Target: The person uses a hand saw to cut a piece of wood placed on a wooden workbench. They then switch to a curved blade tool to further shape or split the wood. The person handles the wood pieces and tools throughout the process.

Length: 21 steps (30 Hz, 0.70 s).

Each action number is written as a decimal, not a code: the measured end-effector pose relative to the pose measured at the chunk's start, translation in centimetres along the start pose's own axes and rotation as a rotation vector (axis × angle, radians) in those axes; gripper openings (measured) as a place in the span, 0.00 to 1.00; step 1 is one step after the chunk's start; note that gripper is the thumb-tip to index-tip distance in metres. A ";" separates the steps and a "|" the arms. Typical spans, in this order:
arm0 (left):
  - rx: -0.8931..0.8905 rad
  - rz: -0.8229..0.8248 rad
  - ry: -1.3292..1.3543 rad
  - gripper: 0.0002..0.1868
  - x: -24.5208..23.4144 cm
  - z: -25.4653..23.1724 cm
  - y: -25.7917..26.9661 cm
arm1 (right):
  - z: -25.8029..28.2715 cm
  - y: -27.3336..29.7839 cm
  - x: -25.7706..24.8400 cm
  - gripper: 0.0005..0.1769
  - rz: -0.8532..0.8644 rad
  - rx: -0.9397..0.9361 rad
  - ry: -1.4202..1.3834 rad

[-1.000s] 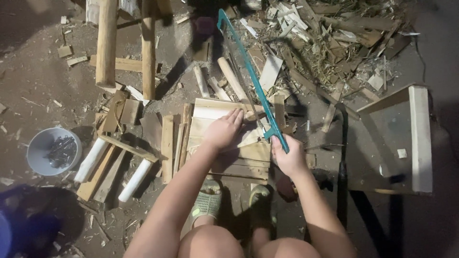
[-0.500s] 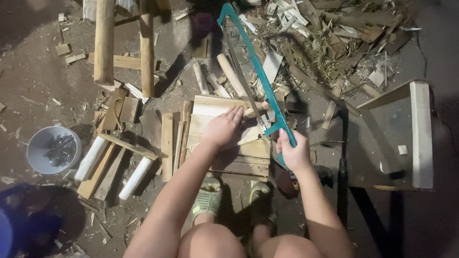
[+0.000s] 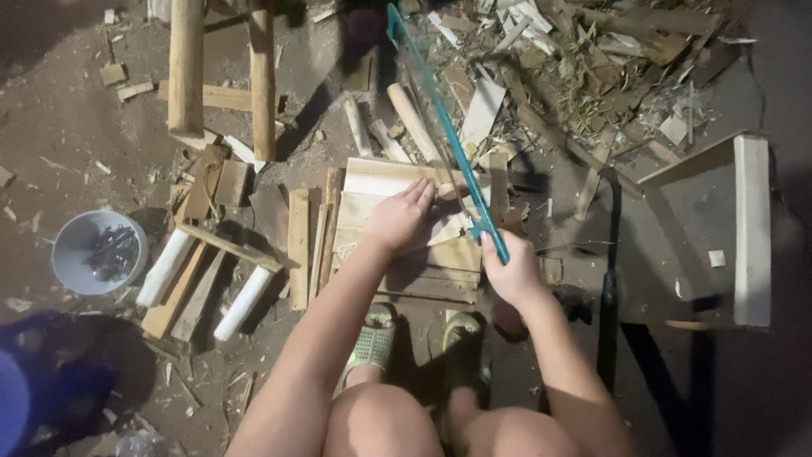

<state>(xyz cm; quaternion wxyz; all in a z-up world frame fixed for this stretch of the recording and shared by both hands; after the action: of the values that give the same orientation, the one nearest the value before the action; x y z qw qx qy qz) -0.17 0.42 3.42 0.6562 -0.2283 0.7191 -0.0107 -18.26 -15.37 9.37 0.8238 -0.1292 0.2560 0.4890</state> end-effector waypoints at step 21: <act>-0.192 0.320 0.127 0.31 2.1 0.5 -1.2 | 6.2 11.8 -12.4 0.32 0.163 0.394 -0.036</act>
<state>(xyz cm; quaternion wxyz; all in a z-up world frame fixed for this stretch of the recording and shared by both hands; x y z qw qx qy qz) 0.60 -1.22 1.80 0.5781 -0.1714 0.7839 0.1480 -31.61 -15.92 21.76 0.7955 0.0642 0.3413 0.4966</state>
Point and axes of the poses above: each hand's wrist, its own y-axis away from the middle knuckle, its own x-axis out of the palm, z = x × y, the point moved 1 cm from there along -y, towards the middle knuckle, and after that the axes turned 5 degrees about -y, right-handed, at the moved point
